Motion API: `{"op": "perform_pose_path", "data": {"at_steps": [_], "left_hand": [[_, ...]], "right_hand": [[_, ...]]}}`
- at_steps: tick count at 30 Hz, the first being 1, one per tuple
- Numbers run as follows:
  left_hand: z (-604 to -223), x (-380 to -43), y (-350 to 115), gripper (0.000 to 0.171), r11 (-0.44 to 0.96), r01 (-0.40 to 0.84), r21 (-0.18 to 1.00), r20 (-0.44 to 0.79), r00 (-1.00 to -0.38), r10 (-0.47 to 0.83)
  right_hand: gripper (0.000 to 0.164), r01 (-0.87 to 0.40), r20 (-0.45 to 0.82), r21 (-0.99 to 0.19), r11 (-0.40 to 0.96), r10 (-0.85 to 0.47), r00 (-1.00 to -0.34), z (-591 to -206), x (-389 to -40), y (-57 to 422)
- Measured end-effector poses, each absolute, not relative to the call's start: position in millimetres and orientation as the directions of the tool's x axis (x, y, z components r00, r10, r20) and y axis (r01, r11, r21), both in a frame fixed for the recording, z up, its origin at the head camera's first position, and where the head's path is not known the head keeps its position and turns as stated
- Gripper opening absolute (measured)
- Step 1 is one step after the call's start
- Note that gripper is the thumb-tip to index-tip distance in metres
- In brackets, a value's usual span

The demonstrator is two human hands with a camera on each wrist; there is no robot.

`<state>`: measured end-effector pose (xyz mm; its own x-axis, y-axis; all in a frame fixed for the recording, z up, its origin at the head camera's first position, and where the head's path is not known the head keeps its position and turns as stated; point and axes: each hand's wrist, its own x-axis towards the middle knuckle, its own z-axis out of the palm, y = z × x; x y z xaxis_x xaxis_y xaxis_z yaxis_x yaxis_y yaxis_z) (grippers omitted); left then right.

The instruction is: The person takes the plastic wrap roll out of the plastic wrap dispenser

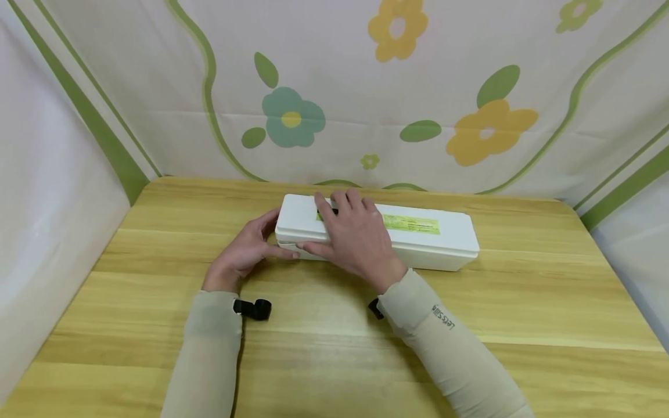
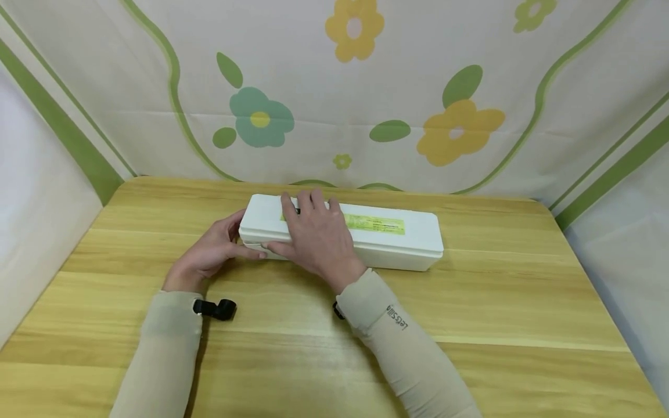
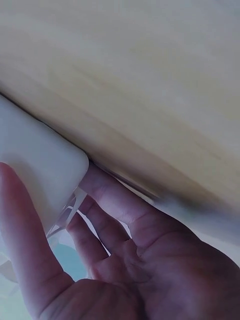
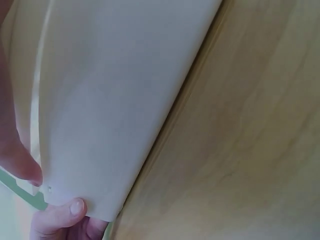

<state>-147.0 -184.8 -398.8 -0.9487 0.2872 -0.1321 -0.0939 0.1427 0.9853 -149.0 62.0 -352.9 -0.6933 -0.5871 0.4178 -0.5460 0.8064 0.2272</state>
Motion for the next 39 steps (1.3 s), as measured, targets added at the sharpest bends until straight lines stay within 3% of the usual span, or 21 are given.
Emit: {"op": "perform_pose_path", "data": {"at_steps": [7,17,28,39], "left_hand": [[-400.5,-148.2,-184.5,0.104,0.14,-0.102,0.985,-0.14,-0.946,0.291],[-400.3,-150.8,-183.4,0.108,0.137,-0.114,0.984,-0.15,-0.945,0.291],[-398.5,-147.9,-189.4,0.109,0.124,-0.143,0.982,-0.173,-0.944,0.282],[-399.8,-146.8,-191.0,0.111,0.128,-0.14,0.982,-0.172,-0.941,0.29]], "right_hand": [[0.093,-0.56,0.401,0.233,0.795,-0.603,-0.69,-351.6,-146.9,67.9],[0.093,-0.535,0.313,0.146,0.832,-0.552,-0.773,-352.5,-144.9,107.4],[0.102,-0.48,0.401,0.071,0.874,-0.466,-0.789,-357.5,-143.9,164.6],[0.109,-0.431,0.377,0.044,0.901,-0.414,-0.828,-360.7,-138.9,221.1]]}}
